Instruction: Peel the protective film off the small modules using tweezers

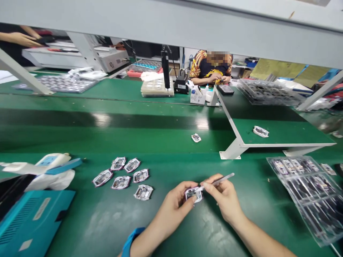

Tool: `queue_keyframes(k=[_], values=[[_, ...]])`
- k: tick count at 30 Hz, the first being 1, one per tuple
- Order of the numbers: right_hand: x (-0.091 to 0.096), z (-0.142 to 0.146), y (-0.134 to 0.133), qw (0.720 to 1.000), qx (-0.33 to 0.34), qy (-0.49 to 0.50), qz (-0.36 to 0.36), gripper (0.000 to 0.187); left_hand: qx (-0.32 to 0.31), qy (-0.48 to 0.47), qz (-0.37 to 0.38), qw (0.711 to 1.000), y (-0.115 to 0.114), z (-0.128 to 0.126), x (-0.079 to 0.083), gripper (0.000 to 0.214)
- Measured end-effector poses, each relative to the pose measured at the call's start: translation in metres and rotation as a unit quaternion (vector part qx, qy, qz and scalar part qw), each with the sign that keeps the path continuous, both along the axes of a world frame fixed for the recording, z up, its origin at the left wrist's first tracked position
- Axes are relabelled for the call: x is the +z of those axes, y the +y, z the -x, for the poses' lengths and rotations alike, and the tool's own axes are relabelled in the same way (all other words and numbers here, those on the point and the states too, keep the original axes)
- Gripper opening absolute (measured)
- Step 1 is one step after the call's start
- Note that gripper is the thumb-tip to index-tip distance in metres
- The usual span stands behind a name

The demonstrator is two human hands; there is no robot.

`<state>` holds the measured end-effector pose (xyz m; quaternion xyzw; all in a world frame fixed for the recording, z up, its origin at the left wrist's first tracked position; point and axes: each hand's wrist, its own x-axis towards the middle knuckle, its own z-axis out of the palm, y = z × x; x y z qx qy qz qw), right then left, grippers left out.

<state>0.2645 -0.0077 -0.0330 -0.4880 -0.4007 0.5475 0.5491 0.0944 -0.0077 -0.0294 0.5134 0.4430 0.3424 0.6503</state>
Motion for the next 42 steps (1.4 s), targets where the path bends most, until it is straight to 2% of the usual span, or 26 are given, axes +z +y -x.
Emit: queue_keyframes(k=[20,28,37,42], values=[[0.0,-0.002,-0.002,0.999,0.023,0.02,-0.031,0.015,0.024,-0.029,0.038,0.999,-0.001,-0.001,0.003,0.034],[0.002,-0.003,-0.005,0.994,0.014,-0.07,-0.082,0.01,0.041,-0.03,0.078,0.996,0.0,0.0,0.012,0.042],[0.002,0.006,-0.012,0.991,0.006,-0.083,-0.105,0.004,0.121,-0.03,0.091,0.988,-0.005,-0.01,0.004,0.036],[0.002,0.006,-0.013,0.982,0.017,-0.109,-0.151,0.006,0.122,-0.024,0.077,0.989,-0.004,-0.012,0.002,0.036]])
